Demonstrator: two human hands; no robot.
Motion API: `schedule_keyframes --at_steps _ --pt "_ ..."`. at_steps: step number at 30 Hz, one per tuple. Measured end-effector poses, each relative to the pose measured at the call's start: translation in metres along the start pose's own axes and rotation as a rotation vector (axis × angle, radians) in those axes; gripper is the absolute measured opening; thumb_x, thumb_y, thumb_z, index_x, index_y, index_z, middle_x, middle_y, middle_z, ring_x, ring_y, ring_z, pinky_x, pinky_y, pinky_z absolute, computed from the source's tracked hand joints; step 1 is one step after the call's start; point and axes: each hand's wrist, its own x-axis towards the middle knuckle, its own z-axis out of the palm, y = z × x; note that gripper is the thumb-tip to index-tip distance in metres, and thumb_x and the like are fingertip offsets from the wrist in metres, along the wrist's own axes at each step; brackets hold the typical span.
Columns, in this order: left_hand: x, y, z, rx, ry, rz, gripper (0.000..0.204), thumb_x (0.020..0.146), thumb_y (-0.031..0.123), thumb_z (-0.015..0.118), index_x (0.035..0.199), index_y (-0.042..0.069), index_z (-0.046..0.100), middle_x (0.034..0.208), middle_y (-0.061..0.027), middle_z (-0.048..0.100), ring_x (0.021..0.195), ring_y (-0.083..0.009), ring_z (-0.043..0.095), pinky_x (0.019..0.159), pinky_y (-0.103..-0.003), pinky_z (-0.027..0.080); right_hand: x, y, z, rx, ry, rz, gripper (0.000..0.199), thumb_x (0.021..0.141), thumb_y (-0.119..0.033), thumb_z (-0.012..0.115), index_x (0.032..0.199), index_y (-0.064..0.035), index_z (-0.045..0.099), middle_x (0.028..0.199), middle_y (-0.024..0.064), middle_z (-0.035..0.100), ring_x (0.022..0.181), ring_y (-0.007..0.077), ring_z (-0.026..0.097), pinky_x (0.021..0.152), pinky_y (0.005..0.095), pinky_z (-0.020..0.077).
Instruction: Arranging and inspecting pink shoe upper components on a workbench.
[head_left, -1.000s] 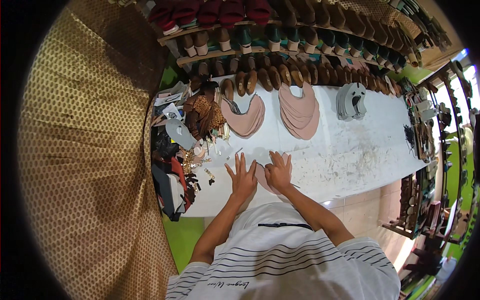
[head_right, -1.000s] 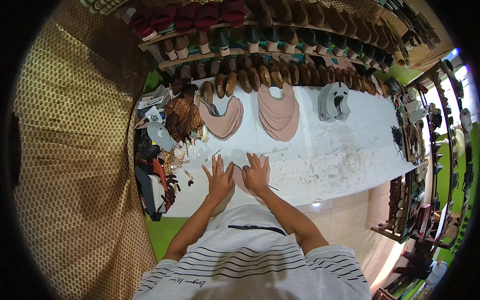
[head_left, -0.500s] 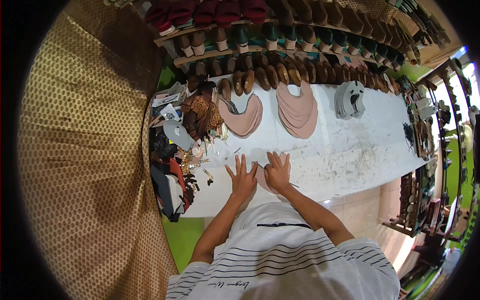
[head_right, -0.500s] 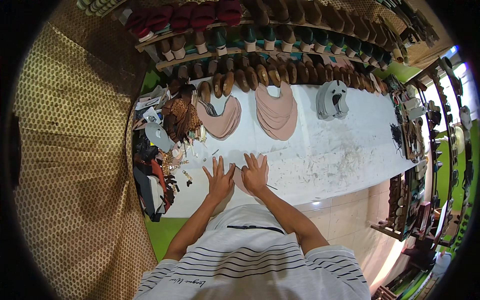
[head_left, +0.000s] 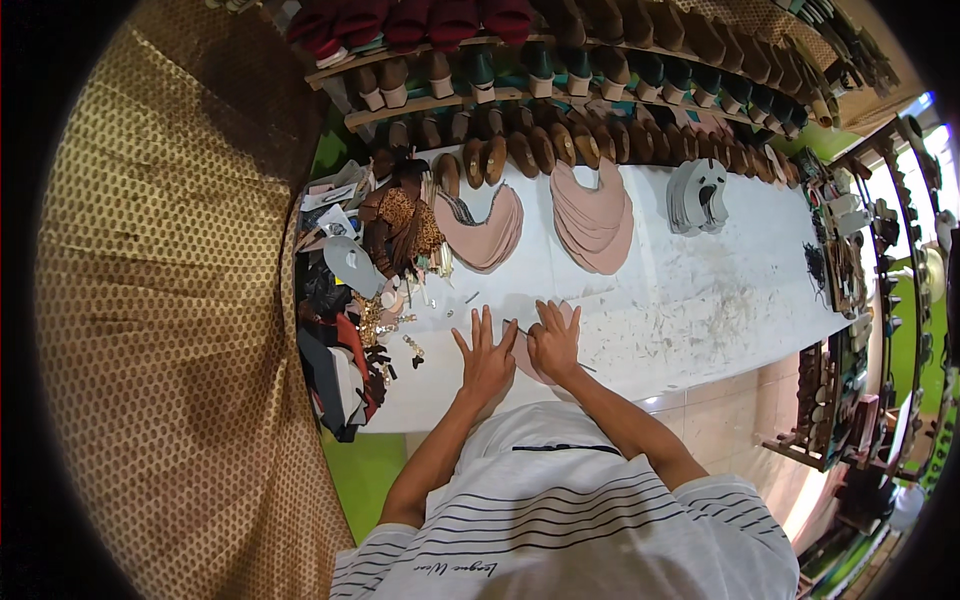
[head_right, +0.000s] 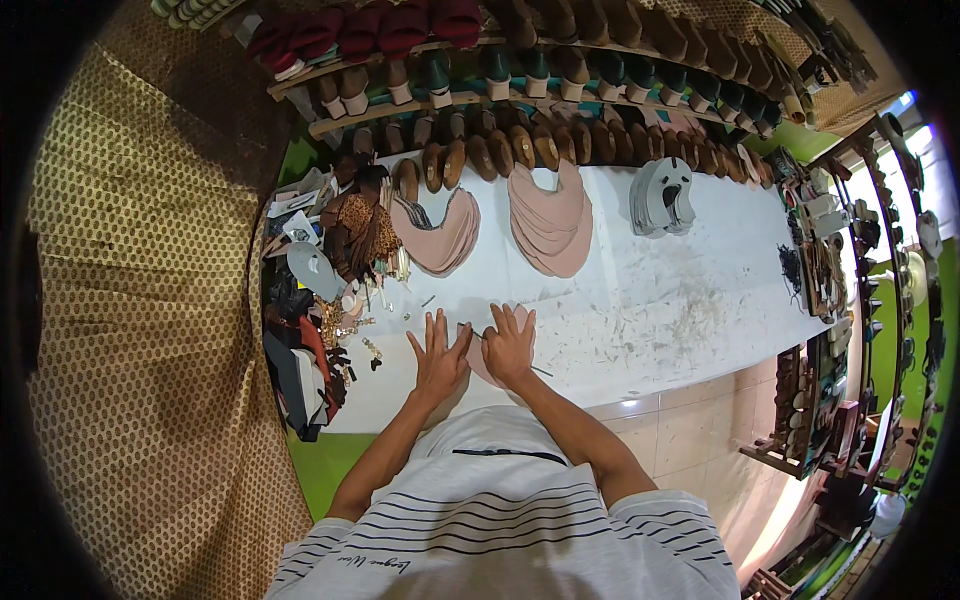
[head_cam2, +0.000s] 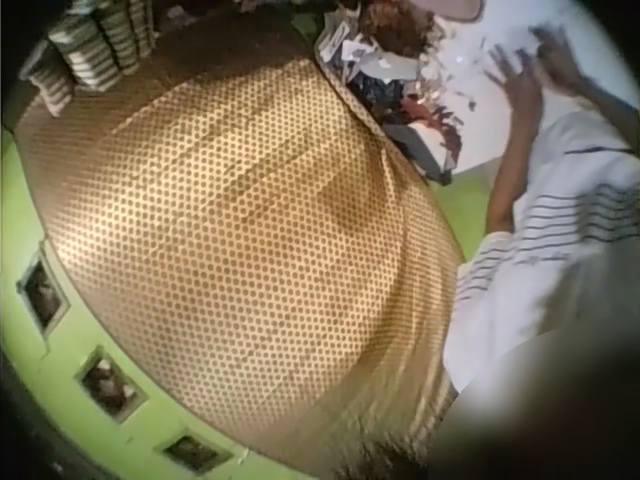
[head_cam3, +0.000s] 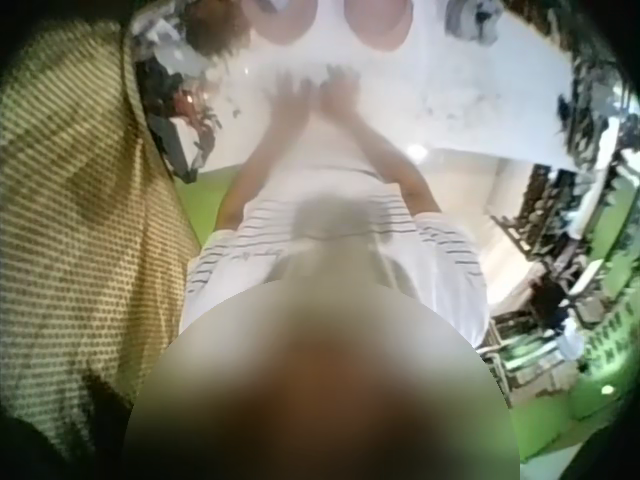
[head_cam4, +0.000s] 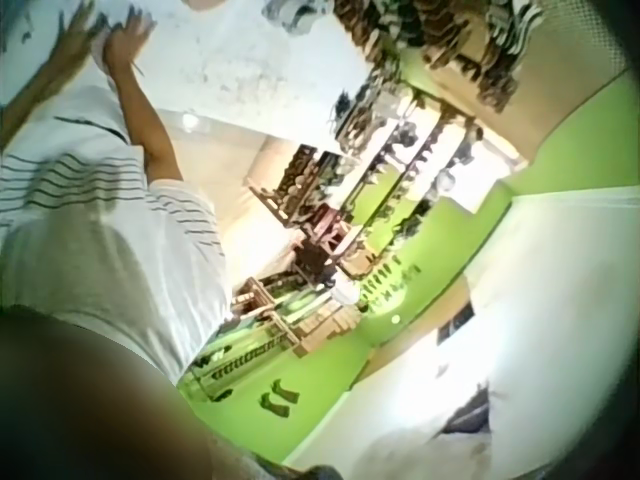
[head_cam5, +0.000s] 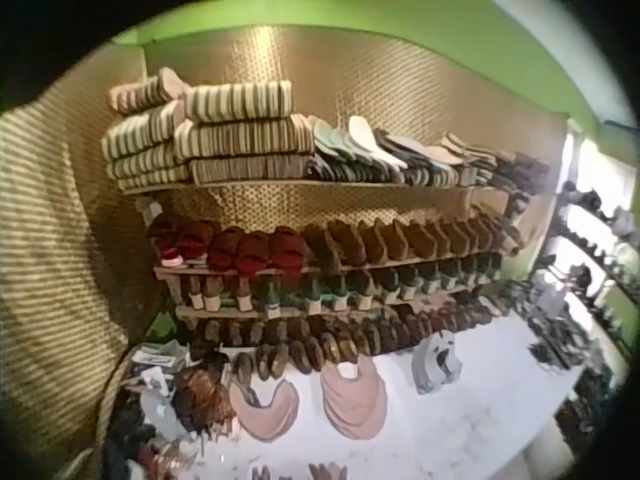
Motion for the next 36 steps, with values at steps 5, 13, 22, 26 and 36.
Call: schedule_keyframes --at_steps 5,13,22,26,36 --pt "-0.003 0.0 0.0 0.027 -0.042 0.007 0.061 0.091 0.022 0.063 0.152 0.026 0.053 0.168 -0.0306 0.015 0.156 -0.0527 0.008 0.11 -0.085 0.002 0.001 -0.002 -0.002 -0.017 0.002 0.001 0.016 0.087 -0.019 0.069 0.091 -0.0053 0.075 0.149 0.0157 0.053 0.146 0.0352 0.041 0.117 0.0761 0.0143" --pt "-0.002 -0.002 0.006 -0.002 -0.049 -0.023 0.058 0.092 0.024 0.061 0.15 0.026 0.056 0.172 -0.0259 0.007 0.159 -0.0479 0.0 0.111 -0.084 -0.003 -0.001 -0.005 -0.001 0.031 0.004 0.008 0.017 0.086 -0.019 0.069 0.091 -0.0036 0.075 0.148 0.0173 0.053 0.145 0.0369 0.041 0.115 0.0773 0.0141" --pt "0.0 0.001 0.001 -0.019 -0.079 -0.047 0.055 0.094 0.022 0.057 0.149 0.024 0.058 0.171 -0.0276 0.008 0.159 -0.0478 -0.001 0.111 -0.084 -0.003 0.0 -0.007 0.004 0.034 -0.055 0.046 0.019 0.087 -0.019 0.067 0.095 -0.003 0.075 0.149 0.018 0.052 0.146 0.0379 0.04 0.115 0.0782 0.0127" --pt "0.002 -0.001 0.004 -0.017 -0.059 -0.057 0.056 0.092 0.022 0.058 0.149 0.026 0.058 0.169 -0.031 0.013 0.157 -0.0517 0.005 0.11 -0.085 0.0 0.002 -0.012 0.002 0.005 -0.095 0.057 0.021 0.088 -0.019 0.066 0.097 -0.003 0.075 0.149 0.0174 0.053 0.147 0.0371 0.04 0.115 0.0783 0.0132" --pt "-0.006 -0.001 0.003 0.016 -0.054 0.028 0.057 0.091 0.021 0.061 0.147 0.028 0.06 0.169 -0.0295 0.015 0.157 -0.0512 0.007 0.109 -0.085 0.0 0.002 -0.014 0.004 -0.057 -0.072 0.063 0.02 0.089 -0.019 0.066 0.093 -0.0034 0.077 0.148 0.0169 0.055 0.146 0.0366 0.04 0.114 0.0794 0.0148"
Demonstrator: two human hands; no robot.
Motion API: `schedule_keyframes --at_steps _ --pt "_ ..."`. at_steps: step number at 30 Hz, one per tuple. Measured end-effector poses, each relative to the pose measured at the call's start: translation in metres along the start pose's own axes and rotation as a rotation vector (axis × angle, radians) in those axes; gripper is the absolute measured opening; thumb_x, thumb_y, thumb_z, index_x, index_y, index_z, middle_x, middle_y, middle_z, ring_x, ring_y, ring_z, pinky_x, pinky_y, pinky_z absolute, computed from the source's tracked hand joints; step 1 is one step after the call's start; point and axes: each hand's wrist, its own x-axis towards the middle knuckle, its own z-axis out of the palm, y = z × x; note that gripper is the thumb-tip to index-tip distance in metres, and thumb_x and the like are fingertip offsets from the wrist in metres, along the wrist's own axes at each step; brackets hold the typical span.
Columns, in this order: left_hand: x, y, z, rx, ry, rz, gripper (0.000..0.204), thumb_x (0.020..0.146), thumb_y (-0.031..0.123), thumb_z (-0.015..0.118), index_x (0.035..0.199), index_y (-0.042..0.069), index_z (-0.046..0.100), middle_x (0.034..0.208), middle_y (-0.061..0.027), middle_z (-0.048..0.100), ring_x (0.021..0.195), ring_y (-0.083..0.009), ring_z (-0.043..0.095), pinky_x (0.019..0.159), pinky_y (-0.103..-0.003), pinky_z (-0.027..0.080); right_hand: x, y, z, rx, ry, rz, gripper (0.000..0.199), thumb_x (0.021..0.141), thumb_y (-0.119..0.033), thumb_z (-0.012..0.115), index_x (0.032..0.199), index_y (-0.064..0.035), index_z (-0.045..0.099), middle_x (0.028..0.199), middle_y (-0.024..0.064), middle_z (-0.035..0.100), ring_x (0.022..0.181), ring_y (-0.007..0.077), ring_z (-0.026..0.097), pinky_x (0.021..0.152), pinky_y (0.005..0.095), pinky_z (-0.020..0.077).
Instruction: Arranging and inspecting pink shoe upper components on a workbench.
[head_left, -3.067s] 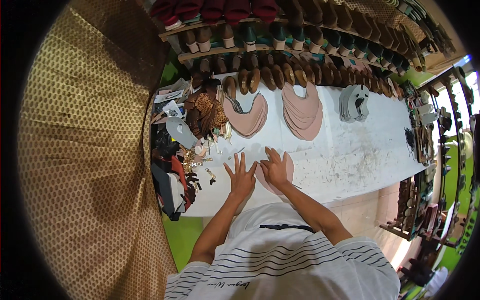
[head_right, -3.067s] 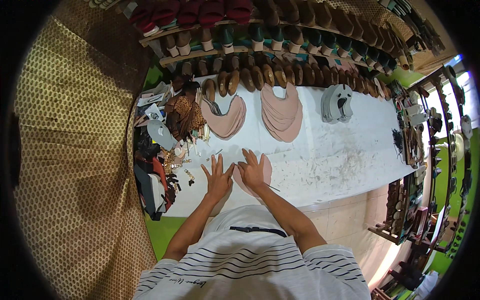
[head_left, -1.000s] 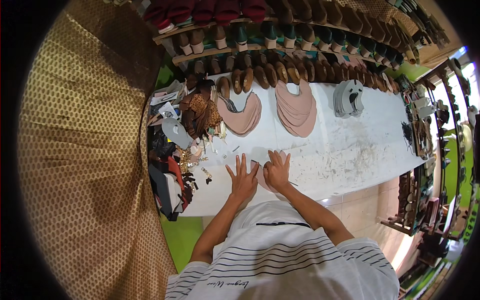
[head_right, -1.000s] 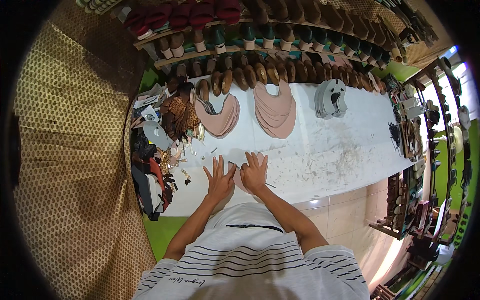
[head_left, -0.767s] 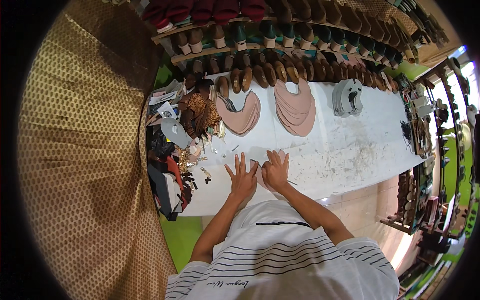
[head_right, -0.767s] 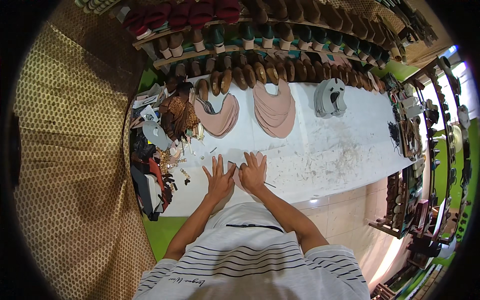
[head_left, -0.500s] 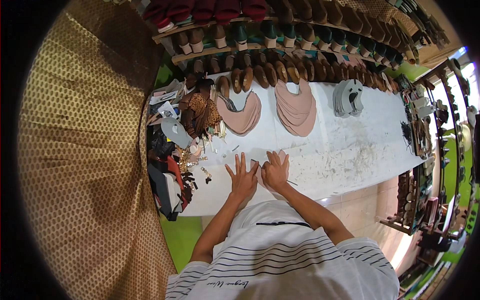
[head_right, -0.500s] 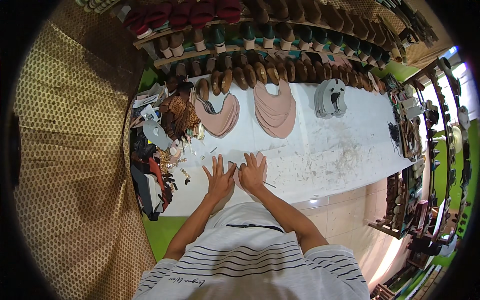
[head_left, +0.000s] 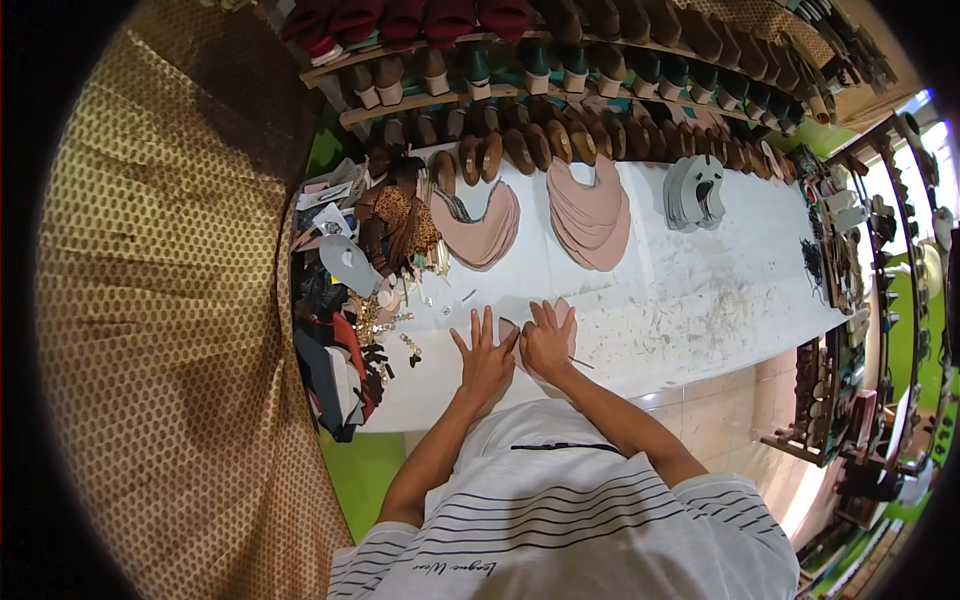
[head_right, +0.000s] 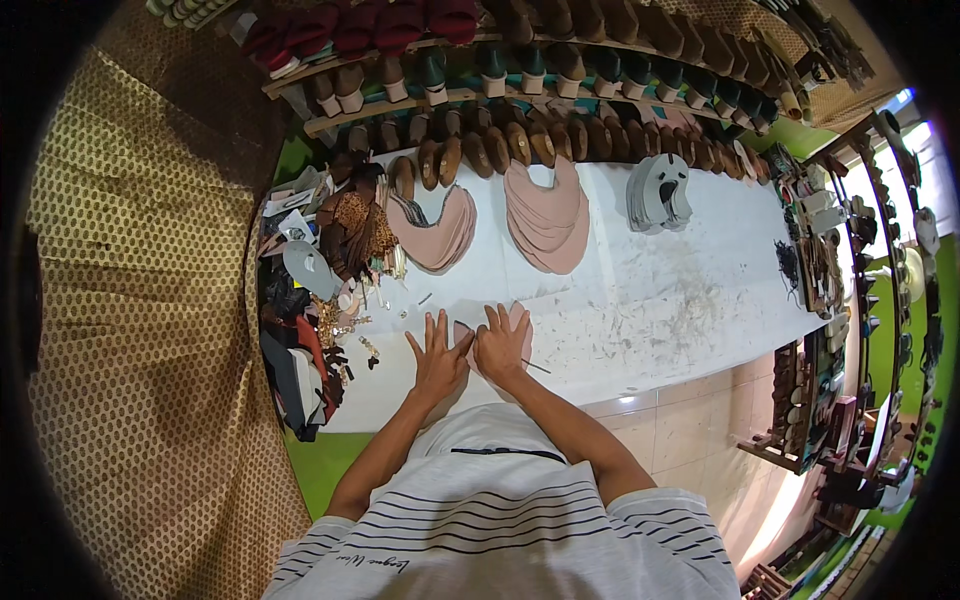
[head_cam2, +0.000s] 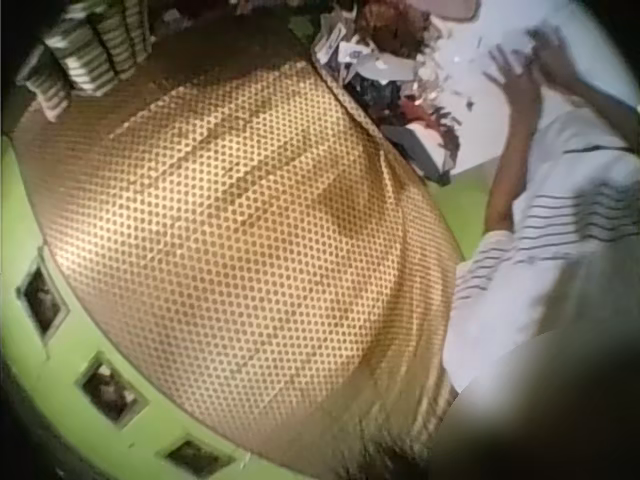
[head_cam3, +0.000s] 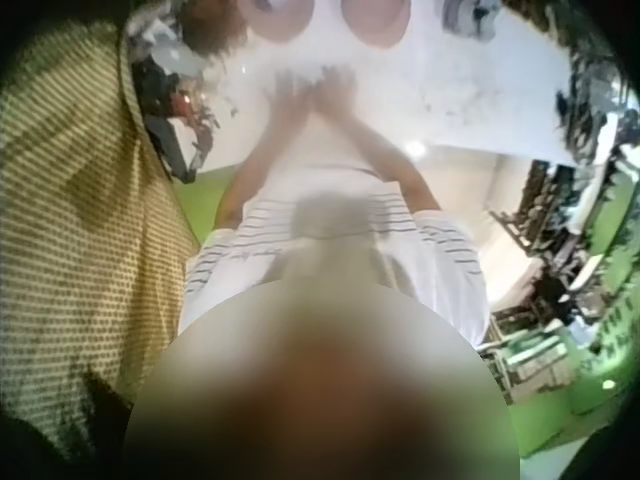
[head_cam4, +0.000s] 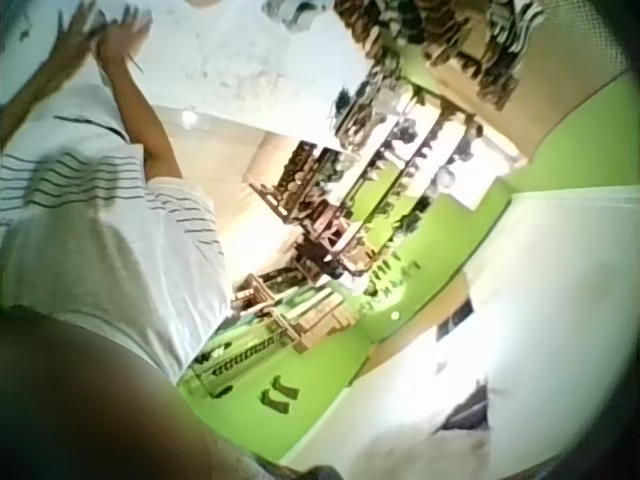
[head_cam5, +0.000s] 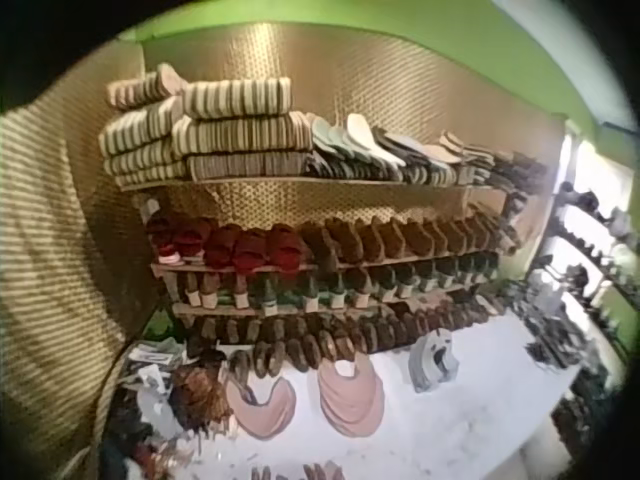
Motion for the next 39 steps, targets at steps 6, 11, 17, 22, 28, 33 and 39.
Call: schedule_keyframes --at_steps 6,11,17,22,28,33,39 --pt "-0.005 0.0 0.005 0.043 0.017 0.01 0.058 0.091 0.022 0.063 0.148 0.028 0.059 0.17 -0.0281 0.015 0.157 -0.051 0.008 0.109 -0.085 0.001 -0.007 0.009 -0.004 -0.001 0.014 -0.041 0.018 0.09 -0.022 0.068 0.091 -0.0074 0.079 0.148 0.0163 0.056 0.145 0.0365 0.042 0.113 0.0794 0.0154" --pt "-0.003 0.0 0.004 0.05 0.037 0.015 0.057 0.091 0.022 0.062 0.148 0.027 0.059 0.17 -0.0281 0.015 0.157 -0.0514 0.009 0.109 -0.085 0.002 -0.028 0.026 -0.01 0.124 0.062 -0.108 0.011 0.086 -0.021 0.074 0.089 -0.0123 0.081 0.149 0.0134 0.055 0.144 0.0351 0.043 0.116 0.0773 0.0143" --pt "-0.001 0.009 -0.006 0.001 0.02 0.006 0.054 0.091 0.022 0.058 0.146 0.024 0.061 0.169 -0.0287 0.016 0.156 -0.0513 0.011 0.11 -0.085 0.003 -0.043 0.045 -0.008 0.129 0.086 -0.034 0.01 0.084 -0.017 0.075 0.09 -0.0106 0.08 0.147 0.0132 0.056 0.144 0.0354 0.044 0.115 0.0781 0.0132" --pt "0.0 0.009 -0.006 -0.064 0.065 0.02 0.051 0.091 0.018 0.058 0.141 0.02 0.064 0.168 -0.0288 0.018 0.157 -0.0495 0.012 0.111 -0.084 0.002 -0.03 0.033 -0.009 0.112 0.104 -0.072 0.011 0.084 -0.018 0.076 0.091 -0.0108 0.081 0.148 0.0125 0.055 0.145 0.0356 0.042 0.117 0.0774 0.0118" --pt "-0.001 0.013 -0.008 -0.049 0.024 0.037 0.051 0.09 0.019 0.06 0.141 0.019 0.064 0.167 -0.0295 0.02 0.157 -0.0494 0.013 0.111 -0.083 0.003 -0.023 0.031 -0.003 0.067 0.061 -0.106 0.013 0.086 -0.019 0.072 0.09 -0.0097 0.08 0.151 0.0126 0.052 0.146 0.0363 0.039 0.116 0.0789 0.0111" --pt "-0.002 0.011 -0.004 -0.02 0.019 0.028 0.052 0.091 0.021 0.061 0.142 0.02 0.062 0.167 -0.0303 0.02 0.156 -0.0506 0.013 0.111 -0.084 0.005 -0.023 0.031 0.001 0.043 0.053 -0.151 0.015 0.088 -0.018 0.069 0.088 -0.0064 0.078 0.151 0.0144 0.052 0.145 0.037 0.039 0.114 0.0809 0.0119" --pt "-0.002 0.011 -0.005 -0.019 0.007 0.024 0.051 0.092 0.021 0.061 0.143 0.02 0.062 0.167 -0.0307 0.02 0.156 -0.0511 0.013 0.111 -0.084 0.005 -0.025 0.03 0.005 0.085 0.104 -0.156 0.013 0.086 -0.018 0.07 0.085 -0.0061 0.075 0.146 0.0168 0.056 0.144 0.037 0.042 0.116 0.079 0.0088"
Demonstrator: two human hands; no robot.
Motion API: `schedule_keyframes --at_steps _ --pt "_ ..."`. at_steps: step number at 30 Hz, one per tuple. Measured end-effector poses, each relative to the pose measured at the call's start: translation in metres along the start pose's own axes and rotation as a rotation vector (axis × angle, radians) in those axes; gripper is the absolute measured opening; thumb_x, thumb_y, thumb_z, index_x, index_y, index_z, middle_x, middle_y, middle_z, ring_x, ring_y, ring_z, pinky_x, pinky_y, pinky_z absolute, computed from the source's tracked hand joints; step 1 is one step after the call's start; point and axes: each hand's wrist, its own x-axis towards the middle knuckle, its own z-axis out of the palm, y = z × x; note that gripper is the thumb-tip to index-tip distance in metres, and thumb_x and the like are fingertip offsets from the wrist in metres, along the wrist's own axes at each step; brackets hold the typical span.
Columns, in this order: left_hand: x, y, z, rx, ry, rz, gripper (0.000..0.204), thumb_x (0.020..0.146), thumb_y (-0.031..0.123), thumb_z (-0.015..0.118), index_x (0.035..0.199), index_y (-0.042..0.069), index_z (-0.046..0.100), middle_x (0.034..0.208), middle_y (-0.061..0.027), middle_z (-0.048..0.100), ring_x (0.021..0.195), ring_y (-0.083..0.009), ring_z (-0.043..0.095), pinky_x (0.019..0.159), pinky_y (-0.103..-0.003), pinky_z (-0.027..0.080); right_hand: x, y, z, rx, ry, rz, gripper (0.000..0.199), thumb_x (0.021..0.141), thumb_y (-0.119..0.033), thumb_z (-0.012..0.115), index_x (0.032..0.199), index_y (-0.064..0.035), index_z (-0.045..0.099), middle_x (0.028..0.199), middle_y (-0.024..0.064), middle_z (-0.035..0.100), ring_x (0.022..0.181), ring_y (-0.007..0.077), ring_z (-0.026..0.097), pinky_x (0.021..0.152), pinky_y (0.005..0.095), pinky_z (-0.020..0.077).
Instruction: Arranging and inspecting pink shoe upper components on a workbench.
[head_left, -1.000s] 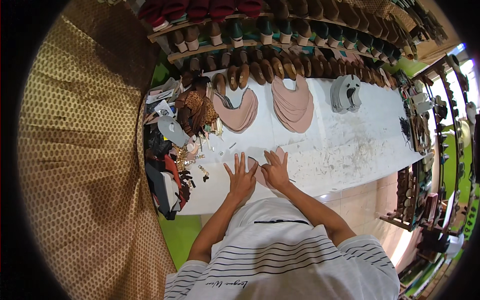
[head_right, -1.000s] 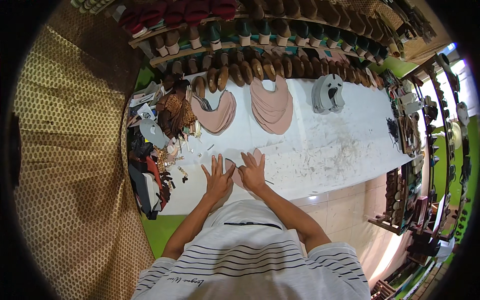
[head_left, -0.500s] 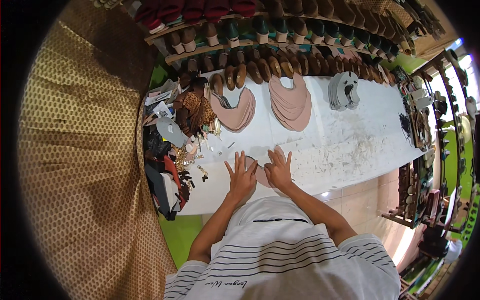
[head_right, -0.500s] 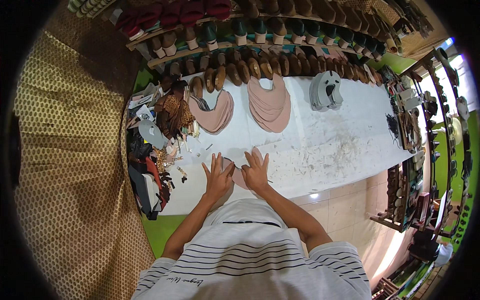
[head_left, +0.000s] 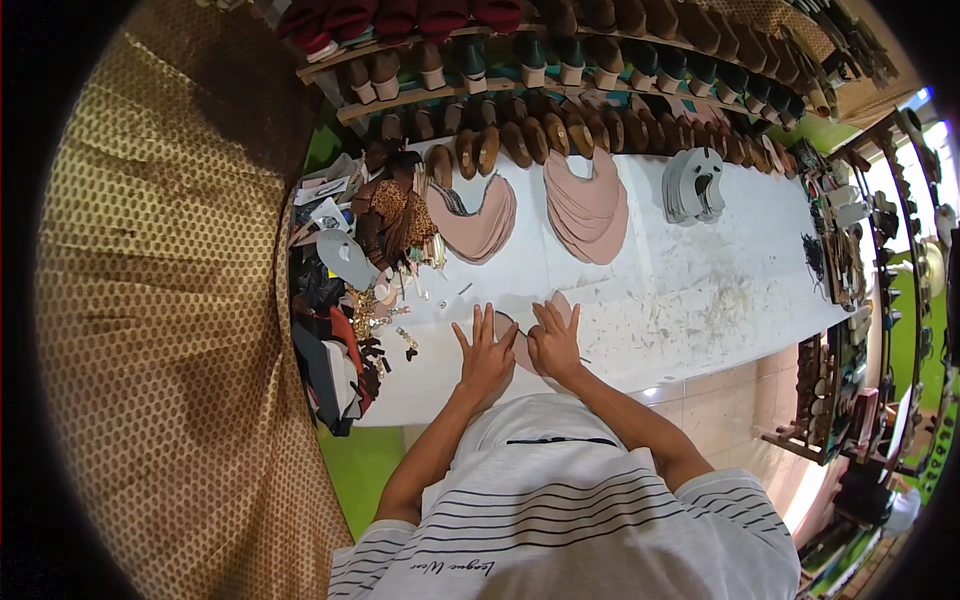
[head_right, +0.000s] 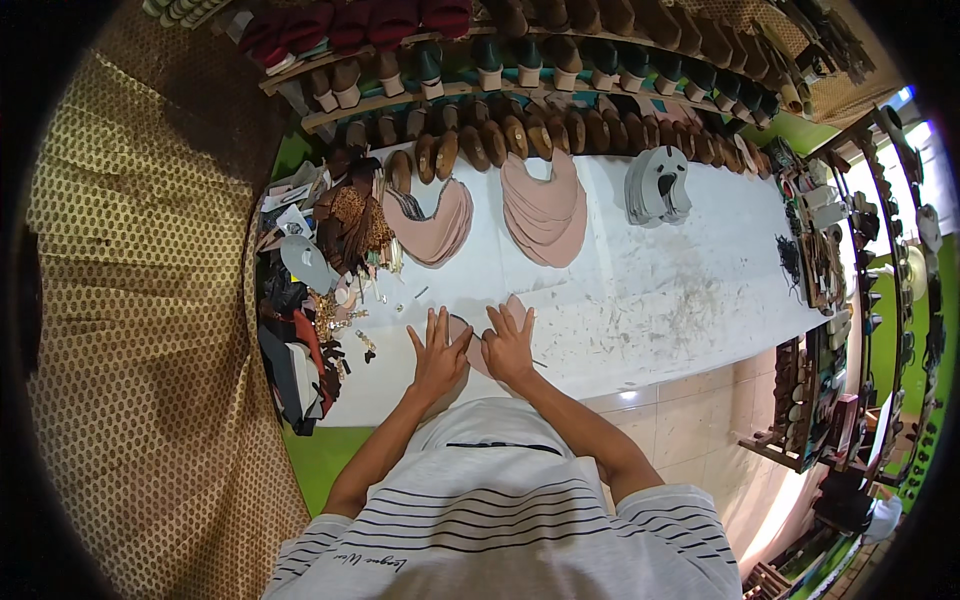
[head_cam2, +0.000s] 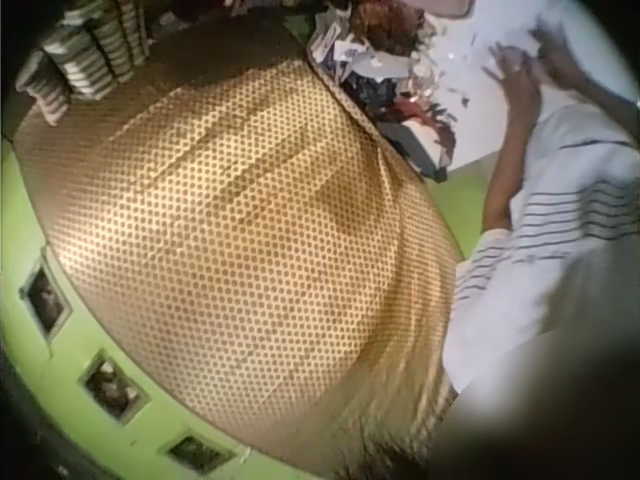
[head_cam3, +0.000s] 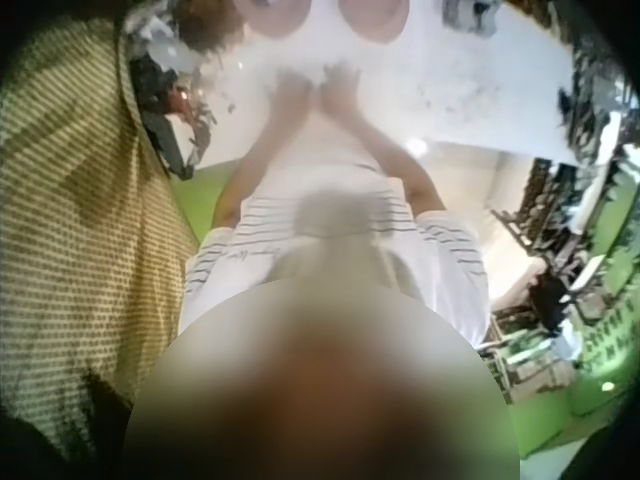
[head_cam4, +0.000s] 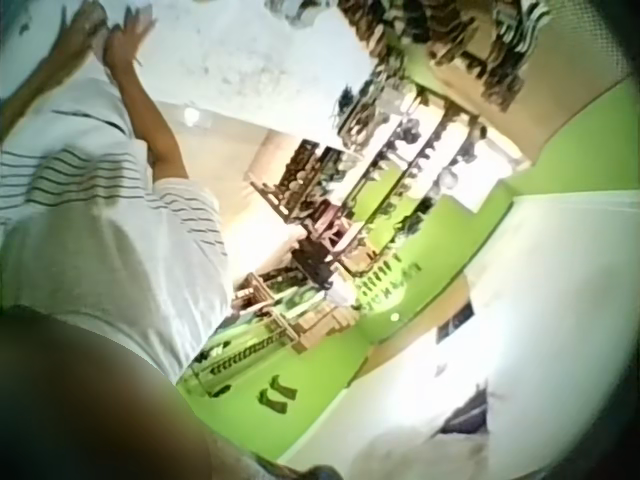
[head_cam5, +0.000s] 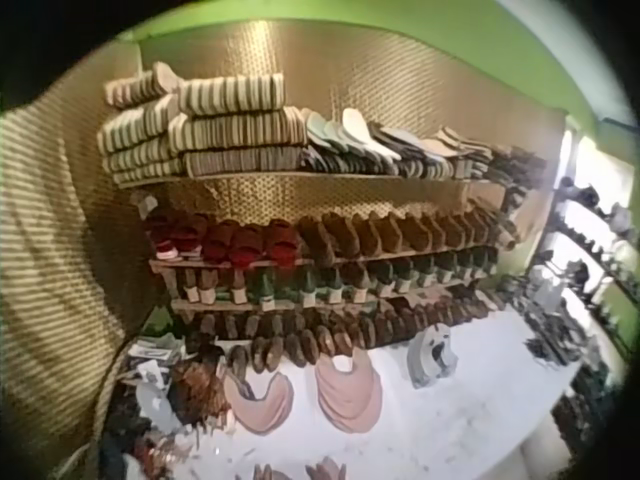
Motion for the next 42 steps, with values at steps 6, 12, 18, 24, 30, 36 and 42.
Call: schedule_keyframes --at_steps 6,12,18,24,30,36,42 --pt "-0.001 0.001 -0.002 0.0 -0.005 0.013 0.052 0.092 0.02 0.061 0.144 0.02 0.061 0.167 -0.0307 0.019 0.156 -0.0511 0.012 0.111 -0.084 0.005 -0.002 0.0 0.002 0.008 0.012 -0.008 0.014 0.086 -0.018 0.069 0.087 -0.0052 0.075 0.145 0.0173 0.056 0.143 0.0371 0.043 0.116 0.0791 0.0086" --pt "-0.006 0.002 -0.001 0.019 -0.027 0.049 0.054 0.092 0.02 0.061 0.146 0.021 0.059 0.168 -0.0291 0.017 0.157 -0.051 0.011 0.11 -0.085 0.005 0.0 -0.003 -0.002 -0.022 -0.013 -0.003 0.016 0.087 -0.02 0.068 0.088 -0.0049 0.075 0.146 0.0173 0.056 0.144 0.0363 0.042 0.116 0.0793 0.0091" --pt "-0.01 0.0 0.002 0.04 -0.043 0.045 0.058 0.092 0.02 0.061 0.15 0.023 0.055 0.169 -0.028 0.015 0.157 -0.0511 0.01 0.11 -0.085 0.005 0.0 -0.004 -0.004 -0.034 -0.036 0.001 0.018 0.089 -0.021 0.067 0.09 -0.0048 0.075 0.147 0.0174 0.055 0.145 0.0362 0.042 0.116 0.0794 0.0098" --pt "-0.014 0.004 0.001 0.009 -0.042 0.069 0.061 0.092 0.018 0.06 0.152 0.023 0.053 0.169 -0.029 0.015 0.157 -0.051 0.009 0.11 -0.085 0.004 -0.001 -0.003 0.0 -0.041 -0.017 -0.016 0.017 0.089 -0.021 0.067 0.089 -0.0049 0.074 0.146 0.0182 0.054 0.144 0.0365 0.042 0.115 0.0796 0.0108" --pt "-0.016 0.008 -0.002 0.034 -0.068 0.09 0.062 0.091 0.018 0.059 0.153 0.024 0.052 0.169 -0.029 0.014 0.157 -0.0511 0.009 0.11 -0.085 0.003 -0.002 -0.003 0.002 -0.054 0.007 -0.015 0.018 0.089 -0.021 0.068 0.089 -0.0041 0.075 0.145 0.0149 0.055 0.143 0.0357 0.043 0.115 0.0803 0.0107" --pt "-0.017 0.008 0.001 0.044 -0.071 0.083 0.062 0.091 0.019 0.06 0.152 0.025 0.053 0.17 -0.0286 0.013 0.157 -0.0512 0.009 0.11 -0.085 0.003 -0.003 -0.002 -0.003 -0.039 0.006 -0.019 0.016 0.091 -0.018 0.067 0.091 -0.0054 0.076 0.146 0.0146 0.056 0.142 0.0357 0.046 0.116 0.079 0.0115" --pt "-0.016 0.007 0.002 0.013 -0.049 0.087 0.057 0.091 0.018 0.057 0.148 0.019 0.057 0.169 -0.0299 0.014 0.157 -0.0507 0.01 0.111 -0.084 0.002 -0.031 0.017 -0.022 0.092 0.073 0.083 0.013 0.087 -0.016 0.074 0.096 -0.0078 0.079 0.145 0.0159 0.058 0.142 0.0342 0.046 0.116 0.0759 0.0125"
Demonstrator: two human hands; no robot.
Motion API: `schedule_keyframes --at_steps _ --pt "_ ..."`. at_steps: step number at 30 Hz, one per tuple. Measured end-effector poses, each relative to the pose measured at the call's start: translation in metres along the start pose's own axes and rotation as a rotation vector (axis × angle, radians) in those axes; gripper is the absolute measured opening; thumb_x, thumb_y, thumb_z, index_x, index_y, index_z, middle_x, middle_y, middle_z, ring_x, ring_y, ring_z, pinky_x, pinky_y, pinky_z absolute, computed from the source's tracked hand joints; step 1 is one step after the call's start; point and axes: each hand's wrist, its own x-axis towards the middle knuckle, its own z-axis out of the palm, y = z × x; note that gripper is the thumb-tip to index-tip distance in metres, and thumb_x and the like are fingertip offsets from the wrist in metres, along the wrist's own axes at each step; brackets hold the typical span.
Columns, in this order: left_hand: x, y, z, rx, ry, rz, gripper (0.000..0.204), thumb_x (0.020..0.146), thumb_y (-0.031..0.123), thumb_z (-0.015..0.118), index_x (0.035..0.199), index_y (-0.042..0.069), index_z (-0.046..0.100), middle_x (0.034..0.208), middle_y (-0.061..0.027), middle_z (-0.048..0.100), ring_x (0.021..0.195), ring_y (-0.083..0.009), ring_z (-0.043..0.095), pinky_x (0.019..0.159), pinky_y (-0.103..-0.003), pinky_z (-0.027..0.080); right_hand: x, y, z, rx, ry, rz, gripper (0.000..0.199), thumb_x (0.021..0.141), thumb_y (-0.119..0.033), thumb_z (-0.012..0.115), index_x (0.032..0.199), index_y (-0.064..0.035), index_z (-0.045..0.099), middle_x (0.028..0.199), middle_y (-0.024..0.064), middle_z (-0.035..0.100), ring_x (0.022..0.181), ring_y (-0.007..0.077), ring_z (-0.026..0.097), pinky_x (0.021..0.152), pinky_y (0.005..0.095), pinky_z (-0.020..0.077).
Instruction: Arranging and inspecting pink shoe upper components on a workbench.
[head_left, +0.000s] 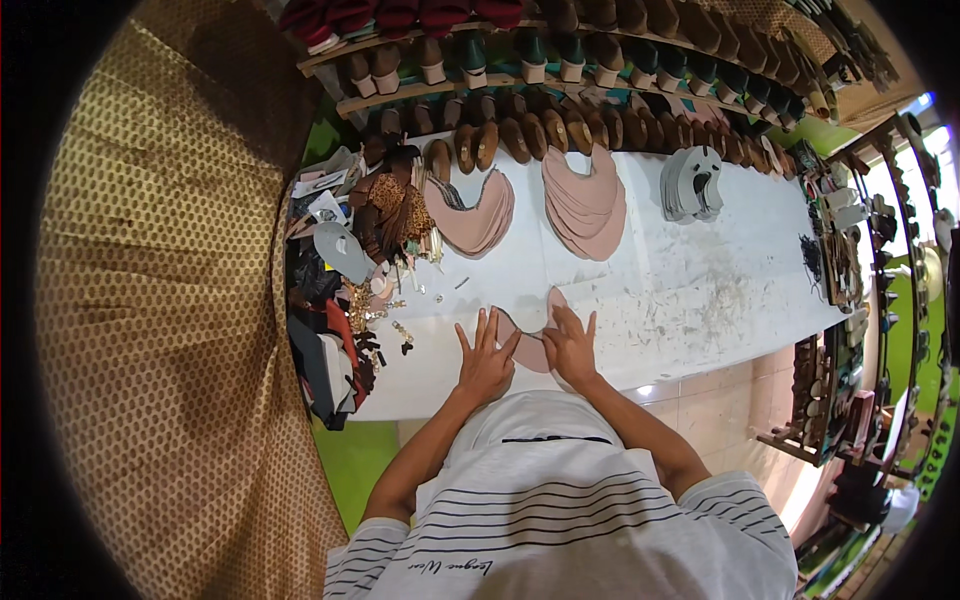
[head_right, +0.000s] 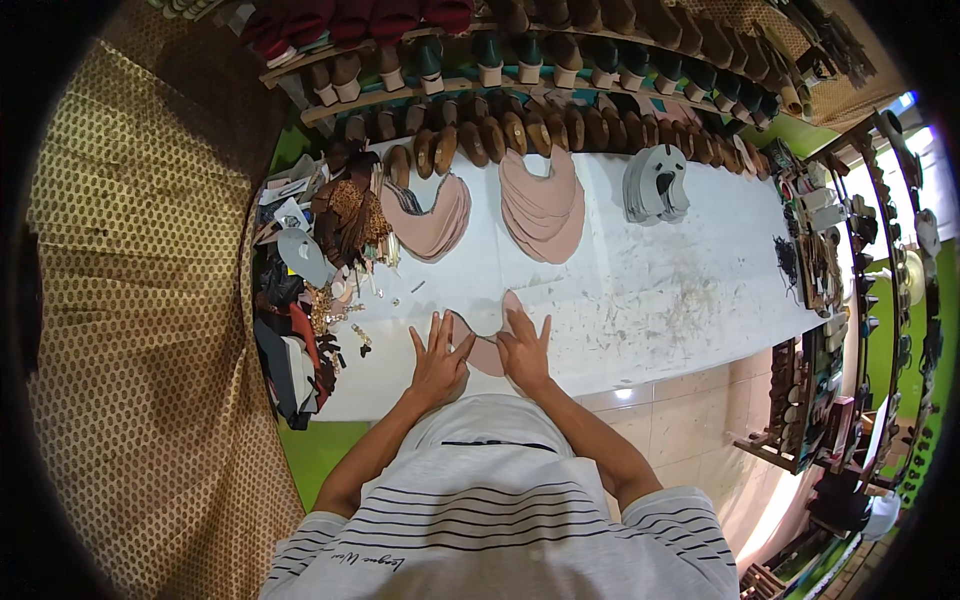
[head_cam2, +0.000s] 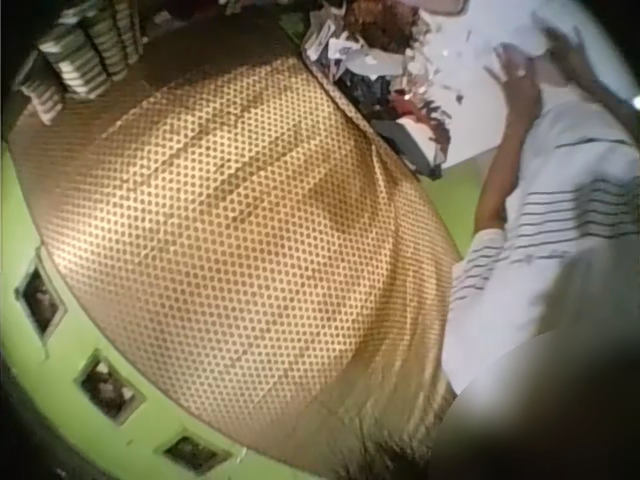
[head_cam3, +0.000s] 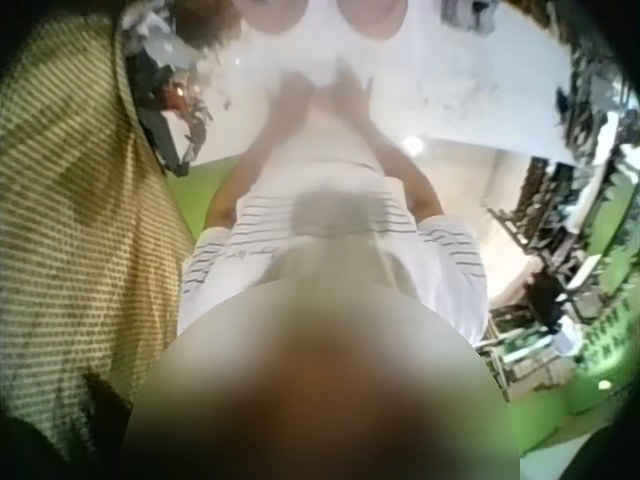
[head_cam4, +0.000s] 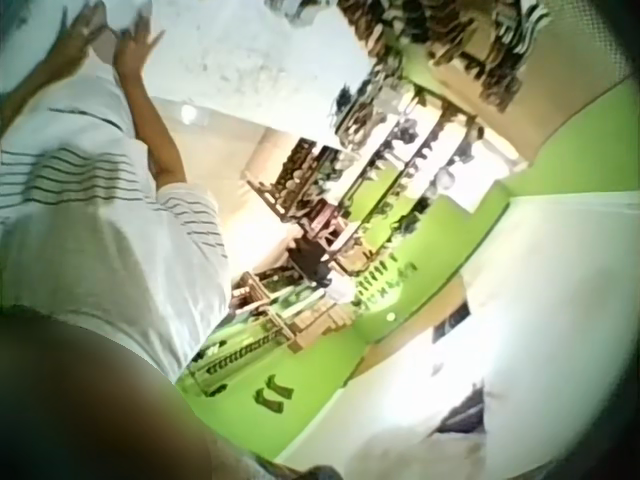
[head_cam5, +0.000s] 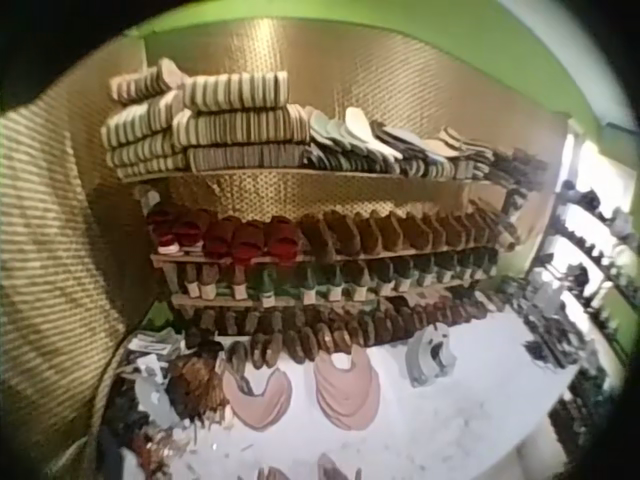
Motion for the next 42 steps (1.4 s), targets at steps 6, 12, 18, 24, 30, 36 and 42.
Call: schedule_keyframes --at_steps 6,12,18,24,30,36,42 --pt "-0.001 0.008 -0.003 -0.054 0.053 -0.005 0.055 0.091 0.018 0.054 0.145 0.014 0.06 0.168 -0.0317 0.016 0.157 -0.0505 0.012 0.112 -0.083 0.001 -0.023 0.01 -0.018 0.007 -0.056 0.096 0.011 0.088 -0.017 0.074 0.093 -0.0084 0.079 0.146 0.0141 0.057 0.144 0.034 0.045 0.119 0.0732 0.0128" --pt "-0.001 0.012 0.004 -0.01 0.03 -0.02 0.056 0.091 0.019 0.055 0.147 0.016 0.059 0.169 -0.0302 0.015 0.157 -0.0497 0.012 0.112 -0.083 0.0 -0.012 0.003 -0.013 0.016 -0.052 0.022 0.011 0.088 -0.017 0.074 0.091 -0.0081 0.078 0.146 0.0131 0.058 0.144 0.0333 0.045 0.118 0.0742 0.0128" --pt "-0.002 0.012 0.008 0.043 0.018 -0.014 0.059 0.091 0.021 0.059 0.15 0.02 0.056 0.17 -0.0289 0.015 0.157 -0.0498 0.012 0.11 -0.084 0.002 -0.006 0.007 -0.003 -0.067 -0.082 -0.063 0.01 0.087 -0.016 0.073 0.09 -0.0073 0.077 0.146 0.0131 0.057 0.144 0.0334 0.045 0.117 0.0758 0.0123" --pt "-0.002 0.013 0.009 0.078 -0.031 -0.039 0.062 0.093 0.022 0.061 0.154 0.023 0.051 0.17 -0.0296 0.014 0.157 -0.0513 0.011 0.108 -0.086 0.005 0.001 0.006 -0.005 -0.038 -0.081 -0.002 0.008 0.087 -0.014 0.071 0.088 -0.0072 0.076 0.147 0.0135 0.056 0.145 0.0336 0.043 0.116 0.0768 0.0124" --pt "-0.003 0.015 0.009 0.071 -0.04 -0.064 0.062 0.093 0.022 0.061 0.154 0.023 0.05 0.17 -0.0294 0.014 0.157 -0.0502 0.011 0.109 -0.086 0.005 0.006 0.011 0.0 -0.068 -0.07 -0.022 0.008 0.086 -0.015 0.073 0.09 -0.0078 0.076 0.149 0.0141 0.053 0.146 0.0333 0.042 0.116 0.0772 0.013" --pt "0.007 0.024 -0.001 0.017 -0.008 -0.016 0.059 0.092 0.022 0.062 0.15 0.019 0.054 0.168 -0.0296 0.019 0.157 -0.0489 0.013 0.111 -0.083 0.005 0.008 0.015 0.002 -0.056 -0.034 -0.03 0.007 0.082 -0.012 0.074 0.088 -0.0072 0.075 0.146 0.0149 0.057 0.143 0.0353 0.046 0.116 0.077 0.0132" --pt "0.008 0.024 0.005 0.037 0.002 -0.004 0.056 0.092 0.023 0.062 0.148 0.02 0.057 0.167 -0.0293 0.021 0.157 -0.0477 0.013 0.111 -0.083 0.005 0.01 0.014 0.002 -0.042 -0.044 -0.03 0.008 0.082 -0.012 0.074 0.088 -0.0069 0.075 0.147 0.015 0.056 0.143 0.0353 0.045 0.116 0.0768 0.0124"
